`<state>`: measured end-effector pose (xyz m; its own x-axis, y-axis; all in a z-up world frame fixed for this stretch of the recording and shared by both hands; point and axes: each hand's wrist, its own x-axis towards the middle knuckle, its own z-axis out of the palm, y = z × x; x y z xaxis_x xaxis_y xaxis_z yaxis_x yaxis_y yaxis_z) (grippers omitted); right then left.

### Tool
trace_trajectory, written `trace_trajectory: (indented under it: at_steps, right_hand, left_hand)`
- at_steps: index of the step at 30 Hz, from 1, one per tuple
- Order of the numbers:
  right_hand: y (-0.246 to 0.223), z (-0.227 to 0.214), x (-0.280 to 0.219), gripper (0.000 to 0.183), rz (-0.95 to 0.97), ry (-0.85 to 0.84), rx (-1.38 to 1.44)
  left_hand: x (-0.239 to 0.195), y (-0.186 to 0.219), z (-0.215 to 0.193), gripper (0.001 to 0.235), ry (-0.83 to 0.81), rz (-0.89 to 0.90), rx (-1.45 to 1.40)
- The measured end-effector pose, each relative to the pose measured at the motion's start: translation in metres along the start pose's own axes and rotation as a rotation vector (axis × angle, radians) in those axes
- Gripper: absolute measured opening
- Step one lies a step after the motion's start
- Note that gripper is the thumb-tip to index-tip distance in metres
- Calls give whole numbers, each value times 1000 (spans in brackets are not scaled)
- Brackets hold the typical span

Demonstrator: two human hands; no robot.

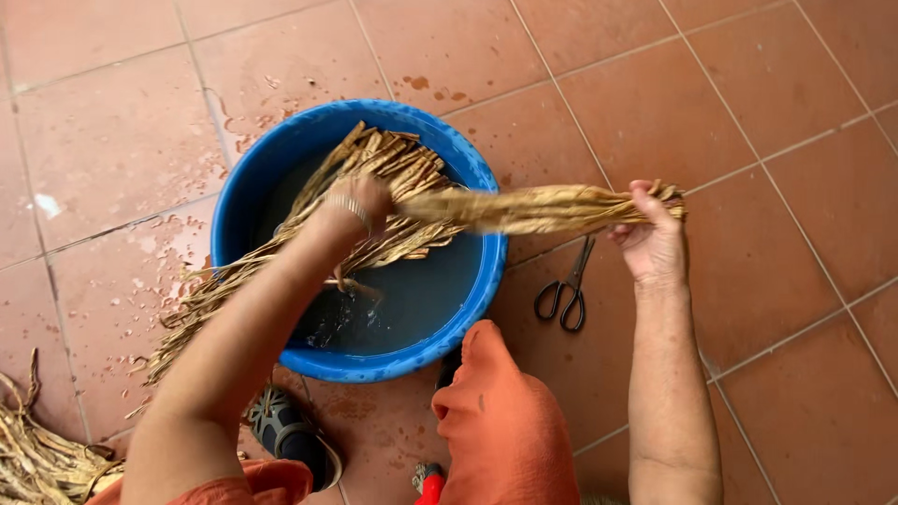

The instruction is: The person sits on a small stool and repeatedly dips bundles of dried plant material into a blue basin of water. They separate the bundles by hand, soak them, and place the wet material into a growing pile on the floor to the right.

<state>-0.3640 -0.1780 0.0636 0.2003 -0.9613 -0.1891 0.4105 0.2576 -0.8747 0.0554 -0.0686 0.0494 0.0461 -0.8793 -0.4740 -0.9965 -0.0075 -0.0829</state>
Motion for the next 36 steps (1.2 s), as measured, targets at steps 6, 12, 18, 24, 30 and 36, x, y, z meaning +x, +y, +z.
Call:
trace_trajectory:
  at_steps: [6, 12, 18, 24, 30, 36]
  right_hand:
    - [29, -44, 29, 14, -148, 11, 557]
    - [131, -68, 90, 25, -131, 346, 744]
    - [254, -98, 106, 35, 98, 671, 776]
    - [313, -114, 63, 31, 222, 572, 688]
    - [315, -117, 40, 42, 558, 621, 254]
    - [290, -112, 20, 42, 479, 587, -431]
  left_hand:
    - [54, 30, -148, 50, 1074, 48, -52]
    - [70, 71, -78, 75, 1089, 300, -317]
    - [45, 70, 92, 43, 494, 218, -693]
    - [12, 77, 195, 35, 201, 26, -796]
    - [-3, 69, 217, 33, 102, -92, -731]
    - [-4, 56, 235, 25, 375, -135, -654]
